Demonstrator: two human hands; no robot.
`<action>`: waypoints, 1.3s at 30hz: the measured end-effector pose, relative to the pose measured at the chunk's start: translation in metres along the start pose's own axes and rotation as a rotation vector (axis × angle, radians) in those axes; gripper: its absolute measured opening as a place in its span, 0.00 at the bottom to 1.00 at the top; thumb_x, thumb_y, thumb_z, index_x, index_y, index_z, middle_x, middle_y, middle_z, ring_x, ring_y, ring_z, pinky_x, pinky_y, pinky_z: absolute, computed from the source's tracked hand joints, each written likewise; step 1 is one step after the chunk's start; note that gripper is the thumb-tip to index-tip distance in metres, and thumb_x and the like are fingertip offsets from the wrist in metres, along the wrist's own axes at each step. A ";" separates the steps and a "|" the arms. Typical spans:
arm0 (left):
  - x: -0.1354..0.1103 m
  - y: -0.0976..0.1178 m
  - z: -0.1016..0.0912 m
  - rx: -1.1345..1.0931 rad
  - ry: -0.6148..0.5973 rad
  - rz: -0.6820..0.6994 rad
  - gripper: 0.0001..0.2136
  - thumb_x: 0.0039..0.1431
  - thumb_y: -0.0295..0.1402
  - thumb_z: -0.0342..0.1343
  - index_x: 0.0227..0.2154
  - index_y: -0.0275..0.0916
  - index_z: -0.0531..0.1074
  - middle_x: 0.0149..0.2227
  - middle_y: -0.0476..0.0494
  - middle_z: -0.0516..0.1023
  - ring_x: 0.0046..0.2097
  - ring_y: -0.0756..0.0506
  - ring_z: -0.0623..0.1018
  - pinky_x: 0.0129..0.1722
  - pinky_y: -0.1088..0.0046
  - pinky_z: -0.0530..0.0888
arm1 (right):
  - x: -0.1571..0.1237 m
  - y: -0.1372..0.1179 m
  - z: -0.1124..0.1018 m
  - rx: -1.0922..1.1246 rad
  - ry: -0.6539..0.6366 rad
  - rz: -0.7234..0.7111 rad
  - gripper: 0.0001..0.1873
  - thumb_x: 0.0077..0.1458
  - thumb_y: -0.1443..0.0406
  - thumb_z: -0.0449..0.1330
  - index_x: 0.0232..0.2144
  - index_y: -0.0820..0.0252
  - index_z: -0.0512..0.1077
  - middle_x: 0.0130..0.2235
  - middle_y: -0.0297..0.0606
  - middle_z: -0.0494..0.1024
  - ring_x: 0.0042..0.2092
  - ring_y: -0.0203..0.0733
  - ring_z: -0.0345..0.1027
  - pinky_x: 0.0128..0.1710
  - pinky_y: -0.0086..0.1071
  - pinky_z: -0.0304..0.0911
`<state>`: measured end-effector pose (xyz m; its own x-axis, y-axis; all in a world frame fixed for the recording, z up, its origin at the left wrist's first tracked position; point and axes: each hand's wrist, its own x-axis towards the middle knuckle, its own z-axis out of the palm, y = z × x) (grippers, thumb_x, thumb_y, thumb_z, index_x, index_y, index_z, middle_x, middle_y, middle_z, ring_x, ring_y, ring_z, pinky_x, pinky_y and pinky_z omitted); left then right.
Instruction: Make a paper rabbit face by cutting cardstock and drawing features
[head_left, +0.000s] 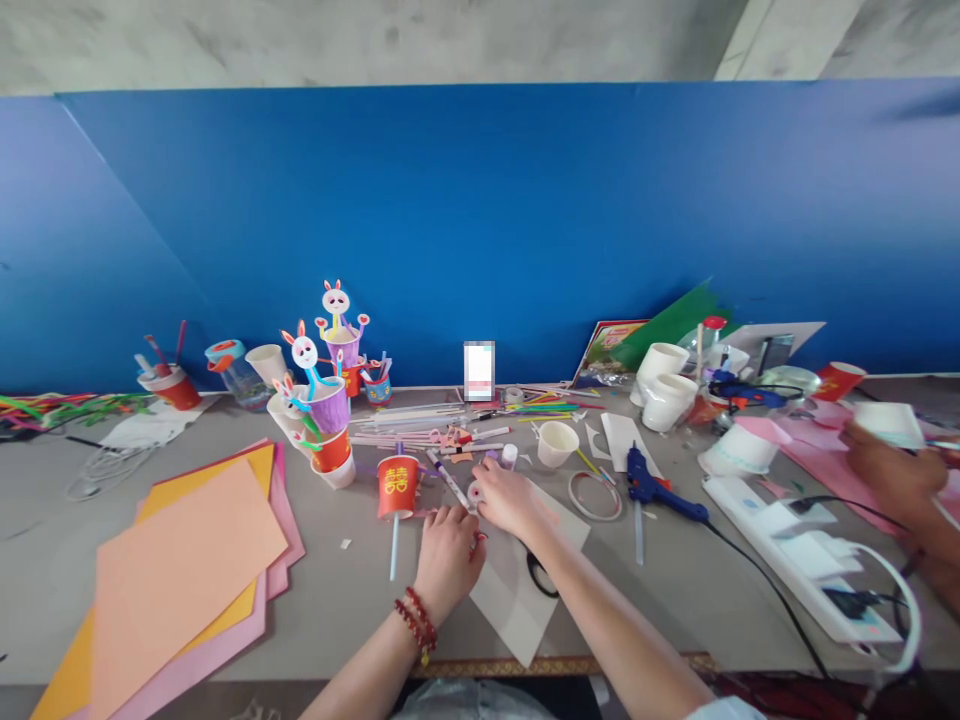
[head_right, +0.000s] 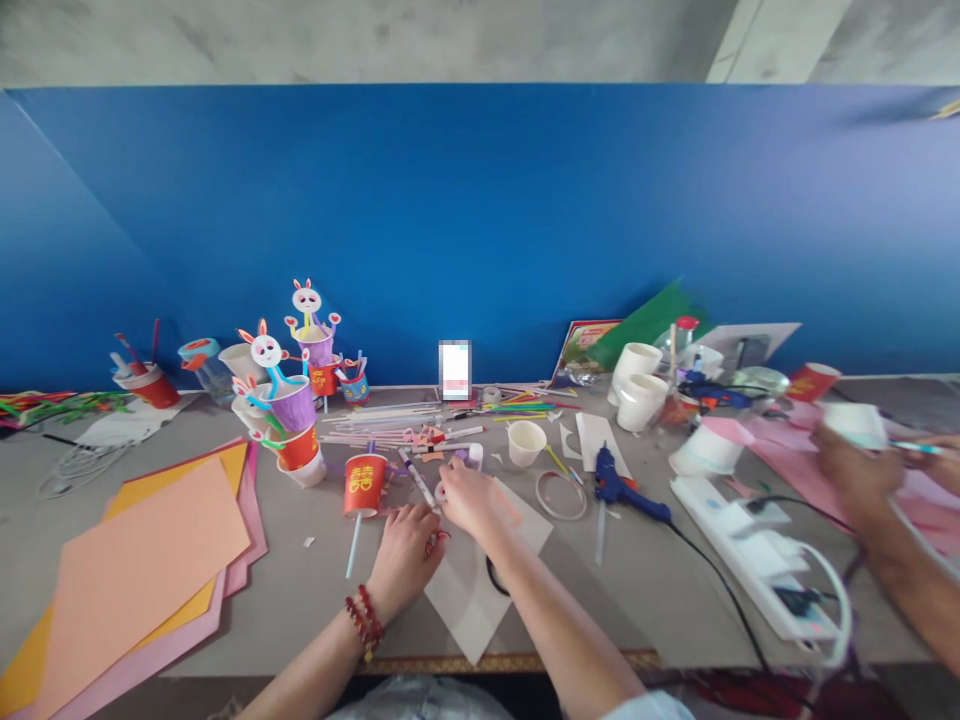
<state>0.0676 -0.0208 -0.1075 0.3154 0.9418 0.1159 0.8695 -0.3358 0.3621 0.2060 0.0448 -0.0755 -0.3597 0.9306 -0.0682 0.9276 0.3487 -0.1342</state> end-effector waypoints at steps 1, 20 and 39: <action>-0.001 0.000 0.002 0.007 0.024 0.004 0.04 0.60 0.29 0.53 0.34 0.39 0.73 0.41 0.41 0.76 0.46 0.37 0.74 0.50 0.58 0.65 | 0.000 0.000 0.000 0.005 0.009 -0.005 0.11 0.57 0.70 0.57 0.44 0.59 0.71 0.50 0.46 0.72 0.41 0.46 0.76 0.33 0.31 0.65; 0.004 -0.012 -0.008 -1.014 0.324 -0.165 0.13 0.64 0.43 0.54 0.37 0.37 0.71 0.31 0.47 0.73 0.32 0.48 0.73 0.32 0.74 0.71 | -0.023 0.018 -0.036 0.752 0.138 -0.111 0.03 0.54 0.67 0.61 0.31 0.57 0.76 0.28 0.30 0.77 0.27 0.34 0.64 0.26 0.26 0.55; -0.015 -0.015 -0.006 -1.129 0.306 -0.257 0.12 0.61 0.37 0.55 0.45 0.39 0.67 0.31 0.48 0.76 0.28 0.50 0.77 0.30 0.74 0.75 | -0.048 -0.004 0.031 0.305 -0.019 -0.119 0.09 0.55 0.73 0.57 0.37 0.61 0.75 0.44 0.45 0.77 0.44 0.47 0.73 0.39 0.32 0.61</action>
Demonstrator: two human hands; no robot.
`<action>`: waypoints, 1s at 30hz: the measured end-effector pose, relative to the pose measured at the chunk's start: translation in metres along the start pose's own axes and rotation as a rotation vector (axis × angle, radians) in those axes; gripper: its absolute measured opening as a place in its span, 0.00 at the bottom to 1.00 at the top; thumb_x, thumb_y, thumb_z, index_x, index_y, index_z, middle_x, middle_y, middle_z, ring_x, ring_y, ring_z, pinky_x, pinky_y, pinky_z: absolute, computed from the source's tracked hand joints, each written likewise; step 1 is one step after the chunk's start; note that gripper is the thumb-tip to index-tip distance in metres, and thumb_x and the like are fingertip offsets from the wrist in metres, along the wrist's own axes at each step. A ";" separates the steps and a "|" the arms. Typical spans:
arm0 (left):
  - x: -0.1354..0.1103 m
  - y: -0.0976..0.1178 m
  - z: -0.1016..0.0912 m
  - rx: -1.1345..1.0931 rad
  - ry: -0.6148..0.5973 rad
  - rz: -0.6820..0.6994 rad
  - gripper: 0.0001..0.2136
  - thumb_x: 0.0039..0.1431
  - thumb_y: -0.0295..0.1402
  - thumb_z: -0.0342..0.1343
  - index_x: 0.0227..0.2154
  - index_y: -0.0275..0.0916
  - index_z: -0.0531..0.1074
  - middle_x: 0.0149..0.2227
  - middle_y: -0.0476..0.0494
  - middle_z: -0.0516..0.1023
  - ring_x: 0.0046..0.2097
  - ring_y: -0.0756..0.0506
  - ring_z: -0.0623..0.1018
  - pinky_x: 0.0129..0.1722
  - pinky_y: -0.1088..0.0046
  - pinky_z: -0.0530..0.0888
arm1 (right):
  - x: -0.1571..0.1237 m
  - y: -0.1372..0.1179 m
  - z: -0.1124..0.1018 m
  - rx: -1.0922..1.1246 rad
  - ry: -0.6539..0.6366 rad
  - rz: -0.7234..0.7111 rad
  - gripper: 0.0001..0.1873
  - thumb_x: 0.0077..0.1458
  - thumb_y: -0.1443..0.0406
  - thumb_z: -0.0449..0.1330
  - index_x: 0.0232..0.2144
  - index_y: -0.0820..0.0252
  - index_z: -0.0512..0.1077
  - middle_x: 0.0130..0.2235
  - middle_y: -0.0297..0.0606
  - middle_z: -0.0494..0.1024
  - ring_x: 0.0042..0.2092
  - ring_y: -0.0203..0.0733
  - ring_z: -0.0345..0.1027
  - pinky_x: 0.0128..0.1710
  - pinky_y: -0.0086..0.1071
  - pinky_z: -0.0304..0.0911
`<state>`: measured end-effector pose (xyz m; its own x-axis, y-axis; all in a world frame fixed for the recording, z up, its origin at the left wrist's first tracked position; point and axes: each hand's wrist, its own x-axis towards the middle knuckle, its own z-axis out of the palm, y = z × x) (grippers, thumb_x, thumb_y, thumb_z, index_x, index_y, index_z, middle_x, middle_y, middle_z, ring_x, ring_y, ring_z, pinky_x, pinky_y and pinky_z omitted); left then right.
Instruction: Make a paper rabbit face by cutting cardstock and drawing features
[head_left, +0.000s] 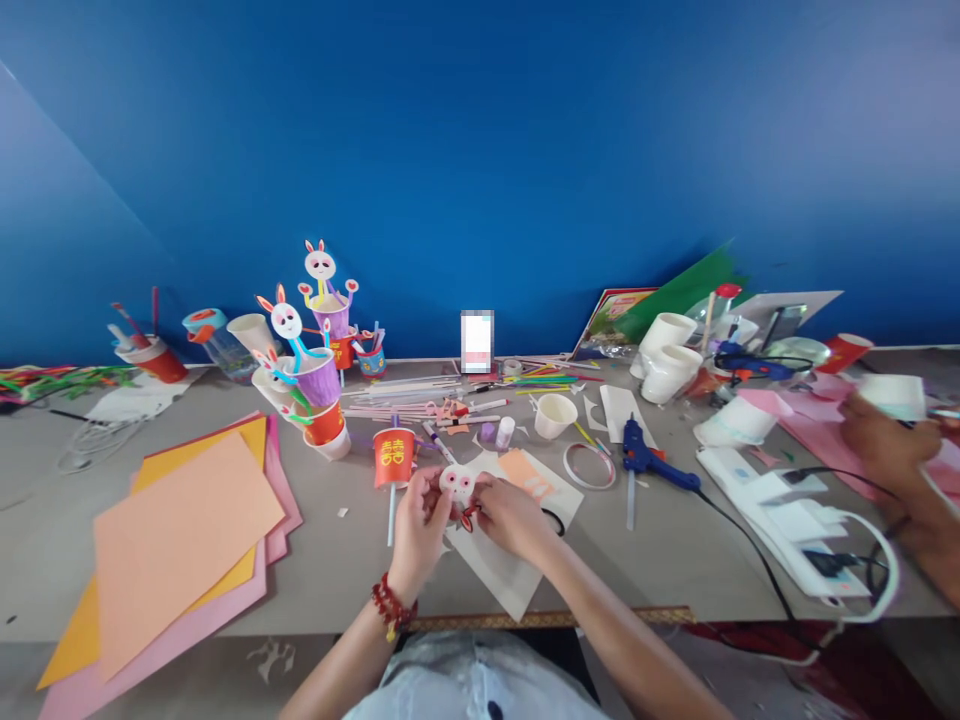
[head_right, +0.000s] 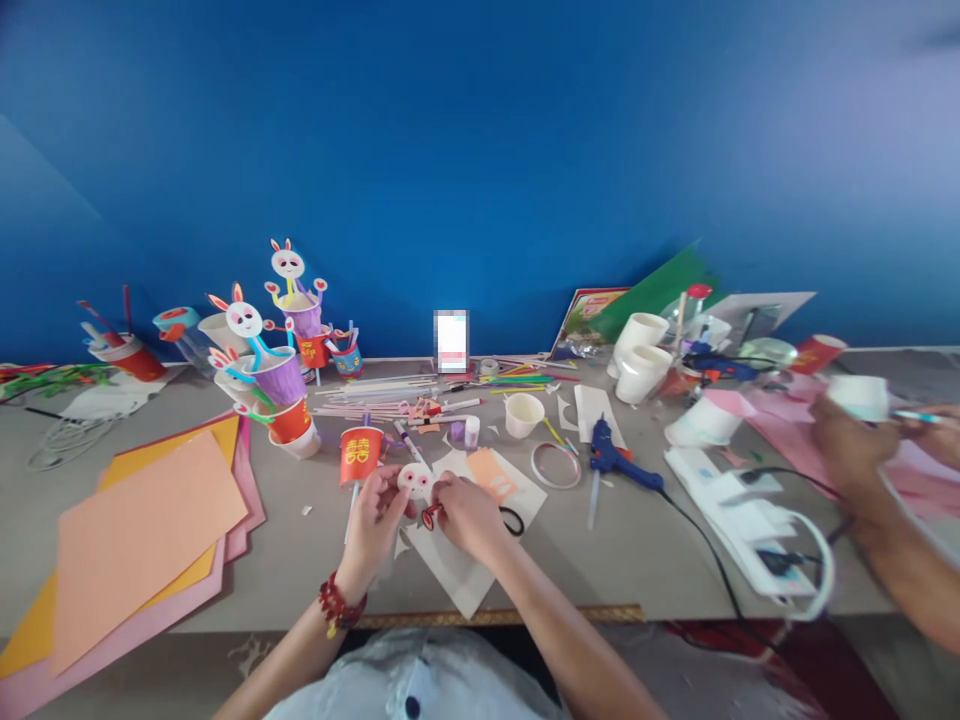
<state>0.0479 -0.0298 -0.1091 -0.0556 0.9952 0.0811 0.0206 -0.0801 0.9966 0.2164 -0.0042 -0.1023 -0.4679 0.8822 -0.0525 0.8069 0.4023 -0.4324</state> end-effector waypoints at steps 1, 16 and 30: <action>0.000 -0.001 -0.001 0.017 -0.002 0.009 0.12 0.62 0.36 0.55 0.46 0.39 0.66 0.33 0.48 0.76 0.28 0.49 0.77 0.30 0.74 0.75 | 0.000 0.000 -0.001 0.006 0.006 0.002 0.08 0.55 0.73 0.57 0.36 0.61 0.74 0.43 0.44 0.77 0.43 0.46 0.72 0.39 0.32 0.61; 0.007 -0.014 0.014 0.495 -0.127 0.148 0.19 0.56 0.23 0.51 0.51 0.40 0.67 0.47 0.39 0.74 0.26 0.51 0.75 0.33 0.69 0.75 | -0.033 0.030 -0.031 0.443 0.238 -0.046 0.07 0.57 0.70 0.57 0.34 0.56 0.74 0.34 0.36 0.77 0.29 0.37 0.67 0.30 0.30 0.62; -0.003 0.028 0.005 0.014 -0.389 -0.184 0.15 0.61 0.46 0.55 0.31 0.38 0.70 0.25 0.50 0.70 0.23 0.52 0.67 0.24 0.76 0.65 | -0.037 0.014 -0.026 0.385 0.477 -0.426 0.10 0.63 0.69 0.55 0.36 0.53 0.76 0.39 0.41 0.78 0.42 0.43 0.72 0.41 0.37 0.69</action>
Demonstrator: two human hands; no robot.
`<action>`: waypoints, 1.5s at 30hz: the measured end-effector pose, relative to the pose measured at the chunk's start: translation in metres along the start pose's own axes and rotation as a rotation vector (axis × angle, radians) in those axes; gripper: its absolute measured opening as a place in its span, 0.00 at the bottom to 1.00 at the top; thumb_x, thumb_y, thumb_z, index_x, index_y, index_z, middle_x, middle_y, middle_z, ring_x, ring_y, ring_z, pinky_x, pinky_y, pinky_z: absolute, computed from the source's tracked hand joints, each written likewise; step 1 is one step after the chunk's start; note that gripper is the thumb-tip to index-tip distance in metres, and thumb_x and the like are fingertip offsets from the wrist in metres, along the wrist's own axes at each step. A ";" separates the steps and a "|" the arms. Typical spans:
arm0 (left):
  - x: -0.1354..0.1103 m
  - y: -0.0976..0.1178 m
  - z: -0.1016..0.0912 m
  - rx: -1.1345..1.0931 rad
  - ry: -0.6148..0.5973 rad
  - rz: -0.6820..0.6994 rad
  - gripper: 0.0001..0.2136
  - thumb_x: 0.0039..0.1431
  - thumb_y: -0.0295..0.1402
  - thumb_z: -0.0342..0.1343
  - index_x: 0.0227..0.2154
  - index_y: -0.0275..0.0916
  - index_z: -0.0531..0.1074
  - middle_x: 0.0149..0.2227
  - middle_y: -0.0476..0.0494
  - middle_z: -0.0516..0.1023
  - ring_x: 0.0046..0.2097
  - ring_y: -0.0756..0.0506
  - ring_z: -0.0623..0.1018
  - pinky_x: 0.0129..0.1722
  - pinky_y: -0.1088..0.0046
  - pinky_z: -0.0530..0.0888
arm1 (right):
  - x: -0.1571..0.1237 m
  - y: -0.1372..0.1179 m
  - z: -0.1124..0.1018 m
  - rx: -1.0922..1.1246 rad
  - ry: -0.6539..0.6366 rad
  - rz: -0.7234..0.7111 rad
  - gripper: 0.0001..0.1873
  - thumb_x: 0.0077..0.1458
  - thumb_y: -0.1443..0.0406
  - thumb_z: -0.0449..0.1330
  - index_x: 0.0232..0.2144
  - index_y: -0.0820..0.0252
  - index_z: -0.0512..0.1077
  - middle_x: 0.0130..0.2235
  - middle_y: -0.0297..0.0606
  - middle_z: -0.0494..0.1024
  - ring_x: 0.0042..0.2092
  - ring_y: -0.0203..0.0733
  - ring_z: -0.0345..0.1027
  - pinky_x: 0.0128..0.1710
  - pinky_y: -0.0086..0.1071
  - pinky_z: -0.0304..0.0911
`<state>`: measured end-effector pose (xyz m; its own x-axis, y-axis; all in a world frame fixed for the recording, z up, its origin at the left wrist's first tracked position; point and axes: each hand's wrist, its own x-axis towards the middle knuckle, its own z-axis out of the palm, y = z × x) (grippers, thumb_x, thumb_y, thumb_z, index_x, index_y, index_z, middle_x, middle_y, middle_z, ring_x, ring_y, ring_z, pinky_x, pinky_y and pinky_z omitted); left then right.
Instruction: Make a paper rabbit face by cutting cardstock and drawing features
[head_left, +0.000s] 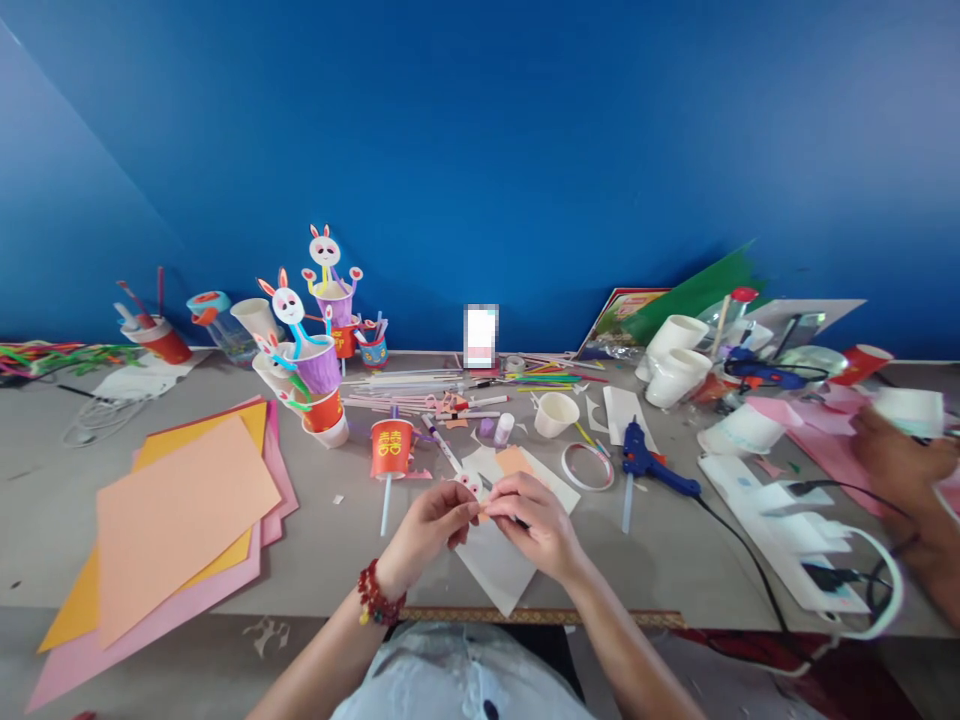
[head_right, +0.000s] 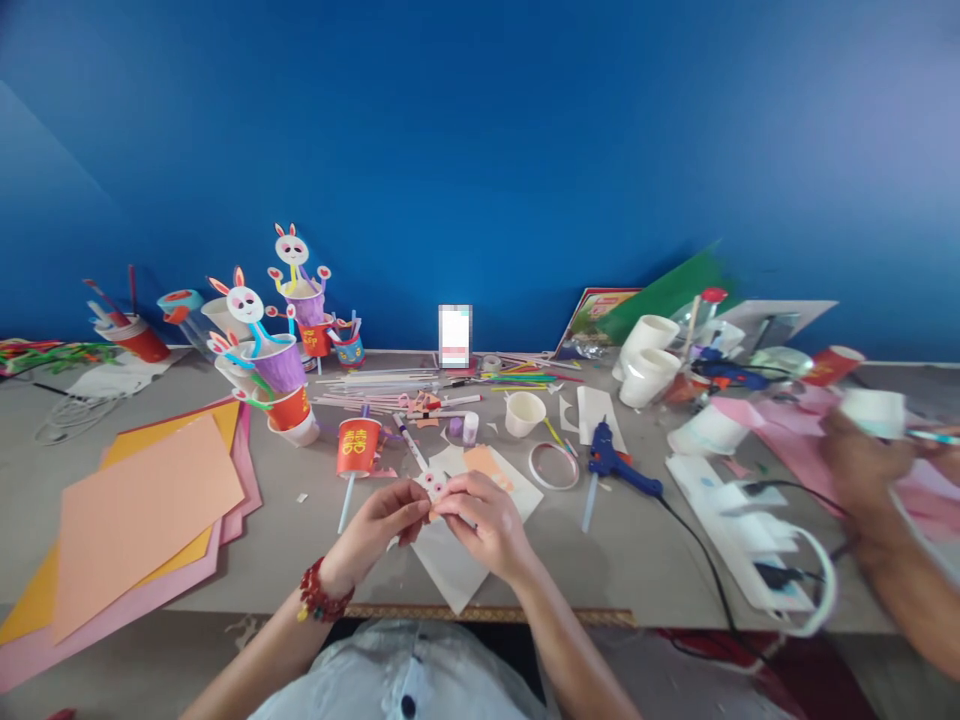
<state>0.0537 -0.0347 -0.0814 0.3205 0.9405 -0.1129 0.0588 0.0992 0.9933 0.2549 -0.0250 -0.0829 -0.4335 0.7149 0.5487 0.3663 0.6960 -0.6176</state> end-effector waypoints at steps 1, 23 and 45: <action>0.001 -0.002 -0.003 0.144 0.064 0.062 0.14 0.62 0.45 0.54 0.32 0.38 0.70 0.28 0.48 0.72 0.25 0.50 0.70 0.26 0.75 0.67 | -0.001 0.001 0.000 -0.027 -0.003 0.023 0.10 0.64 0.69 0.55 0.36 0.53 0.76 0.39 0.41 0.78 0.42 0.44 0.72 0.42 0.37 0.68; 0.026 -0.016 0.008 1.280 0.160 0.211 0.12 0.59 0.31 0.57 0.46 0.41 0.70 0.44 0.39 0.72 0.47 0.36 0.72 0.44 0.60 0.69 | -0.026 0.015 0.017 -0.422 -0.249 0.055 0.12 0.66 0.69 0.53 0.37 0.56 0.77 0.40 0.42 0.78 0.43 0.47 0.67 0.43 0.37 0.65; 0.022 -0.018 0.004 1.049 0.116 0.358 0.18 0.57 0.24 0.55 0.50 0.42 0.66 0.50 0.39 0.70 0.51 0.37 0.72 0.49 0.58 0.71 | 0.001 0.033 0.038 -0.048 -0.010 0.561 0.17 0.54 0.72 0.58 0.46 0.57 0.68 0.35 0.37 0.79 0.34 0.42 0.75 0.34 0.33 0.68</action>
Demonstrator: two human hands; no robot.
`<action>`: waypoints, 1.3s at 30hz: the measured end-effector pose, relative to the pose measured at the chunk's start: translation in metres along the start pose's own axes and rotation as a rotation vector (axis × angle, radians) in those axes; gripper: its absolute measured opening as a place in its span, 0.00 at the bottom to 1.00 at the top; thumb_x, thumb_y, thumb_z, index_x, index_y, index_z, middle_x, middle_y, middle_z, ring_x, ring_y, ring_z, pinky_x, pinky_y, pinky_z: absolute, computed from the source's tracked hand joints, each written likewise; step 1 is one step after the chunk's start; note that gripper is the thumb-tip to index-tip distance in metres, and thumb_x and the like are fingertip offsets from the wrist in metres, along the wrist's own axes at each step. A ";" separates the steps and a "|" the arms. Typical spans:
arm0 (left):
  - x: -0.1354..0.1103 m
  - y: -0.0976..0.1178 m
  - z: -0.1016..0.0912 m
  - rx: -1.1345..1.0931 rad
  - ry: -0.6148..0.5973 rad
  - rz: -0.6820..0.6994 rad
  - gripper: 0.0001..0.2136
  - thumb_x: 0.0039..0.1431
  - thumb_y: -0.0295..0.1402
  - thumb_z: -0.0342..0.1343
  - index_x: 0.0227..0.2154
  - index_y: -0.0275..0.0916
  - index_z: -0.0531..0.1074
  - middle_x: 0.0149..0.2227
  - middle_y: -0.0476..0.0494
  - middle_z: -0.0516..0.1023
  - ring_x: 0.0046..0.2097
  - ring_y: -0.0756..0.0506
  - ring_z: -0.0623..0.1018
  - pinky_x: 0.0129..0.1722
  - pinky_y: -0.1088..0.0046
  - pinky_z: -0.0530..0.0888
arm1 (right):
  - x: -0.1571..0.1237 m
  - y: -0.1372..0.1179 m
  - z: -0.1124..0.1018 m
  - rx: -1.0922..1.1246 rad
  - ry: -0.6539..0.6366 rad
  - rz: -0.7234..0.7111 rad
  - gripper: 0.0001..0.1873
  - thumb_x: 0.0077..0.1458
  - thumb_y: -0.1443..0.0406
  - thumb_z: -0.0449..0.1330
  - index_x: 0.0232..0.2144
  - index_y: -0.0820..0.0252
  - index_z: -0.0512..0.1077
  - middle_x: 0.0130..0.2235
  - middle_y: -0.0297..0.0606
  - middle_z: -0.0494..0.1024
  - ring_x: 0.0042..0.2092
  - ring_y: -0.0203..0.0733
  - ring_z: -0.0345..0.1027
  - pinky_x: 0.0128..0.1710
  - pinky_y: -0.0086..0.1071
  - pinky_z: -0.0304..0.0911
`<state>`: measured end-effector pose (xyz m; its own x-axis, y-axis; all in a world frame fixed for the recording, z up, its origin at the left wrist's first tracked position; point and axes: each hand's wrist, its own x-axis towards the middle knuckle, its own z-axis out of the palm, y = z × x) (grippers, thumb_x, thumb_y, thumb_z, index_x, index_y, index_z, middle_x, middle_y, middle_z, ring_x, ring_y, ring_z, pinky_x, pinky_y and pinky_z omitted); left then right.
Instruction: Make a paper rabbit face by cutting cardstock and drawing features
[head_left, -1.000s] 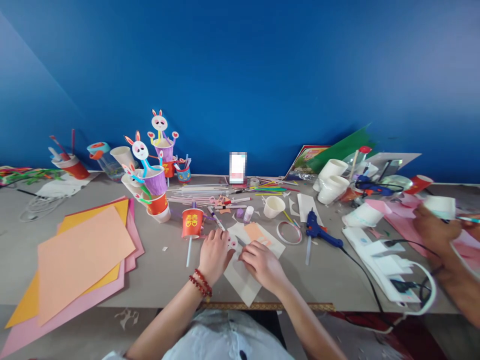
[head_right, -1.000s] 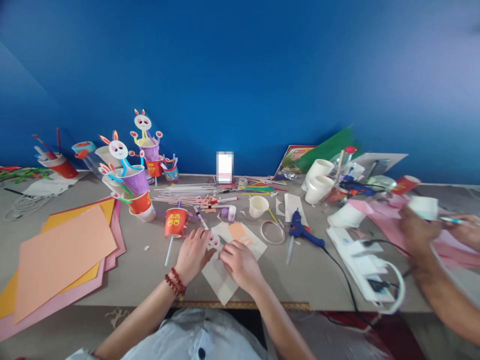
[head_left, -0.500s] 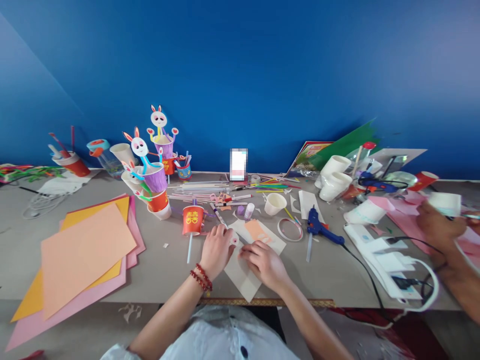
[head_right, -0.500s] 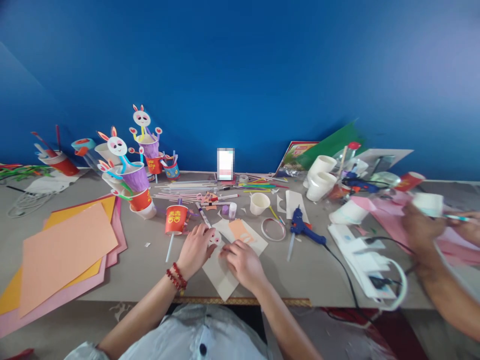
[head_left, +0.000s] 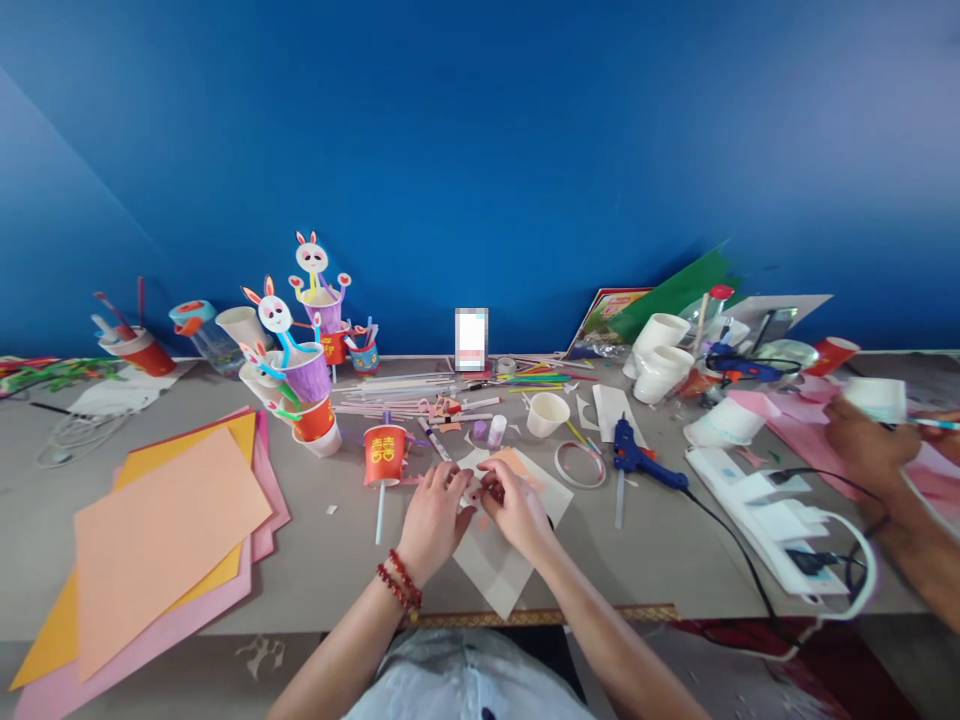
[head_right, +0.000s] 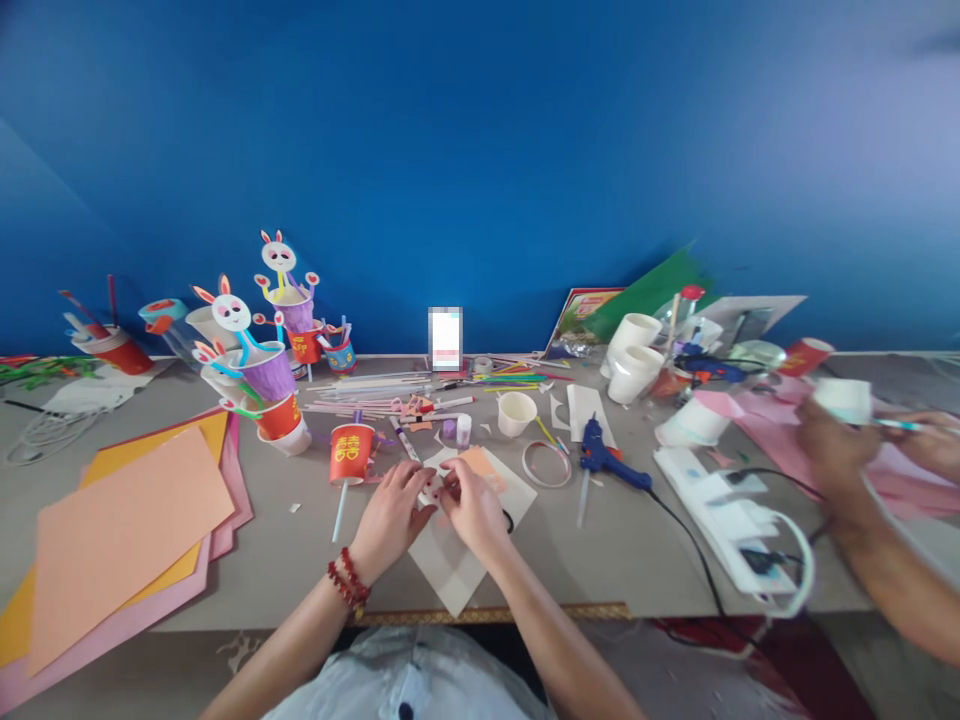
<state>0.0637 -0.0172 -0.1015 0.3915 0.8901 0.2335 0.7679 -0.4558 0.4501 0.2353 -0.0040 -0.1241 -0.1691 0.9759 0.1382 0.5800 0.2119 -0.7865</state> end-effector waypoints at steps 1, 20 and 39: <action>-0.001 0.000 -0.002 -0.015 0.019 0.010 0.18 0.57 0.25 0.56 0.51 0.42 0.66 0.50 0.39 0.71 0.51 0.37 0.72 0.49 0.57 0.71 | 0.001 -0.001 0.000 0.077 0.015 0.022 0.15 0.54 0.71 0.58 0.45 0.58 0.67 0.34 0.37 0.79 0.33 0.41 0.74 0.33 0.33 0.68; -0.011 0.004 -0.027 -1.623 0.063 -0.301 0.18 0.59 0.36 0.62 0.52 0.40 0.72 0.47 0.38 0.75 0.46 0.43 0.75 0.40 0.70 0.75 | 0.060 0.019 -0.026 -0.121 0.348 -0.017 0.11 0.54 0.57 0.60 0.35 0.57 0.70 0.35 0.42 0.80 0.38 0.49 0.74 0.36 0.38 0.69; -0.016 0.017 -0.058 -1.429 0.047 -0.037 0.21 0.61 0.37 0.61 0.56 0.44 0.71 0.55 0.38 0.72 0.54 0.39 0.72 0.52 0.65 0.71 | -0.024 -0.099 -0.075 0.142 0.279 -0.569 0.14 0.54 0.72 0.62 0.44 0.55 0.74 0.37 0.38 0.78 0.37 0.42 0.73 0.35 0.31 0.70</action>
<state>0.0412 -0.0397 -0.0478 0.3440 0.9133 0.2182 -0.3948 -0.0702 0.9161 0.2423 -0.0446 -0.0046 -0.1942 0.6945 0.6928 0.3463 0.7093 -0.6139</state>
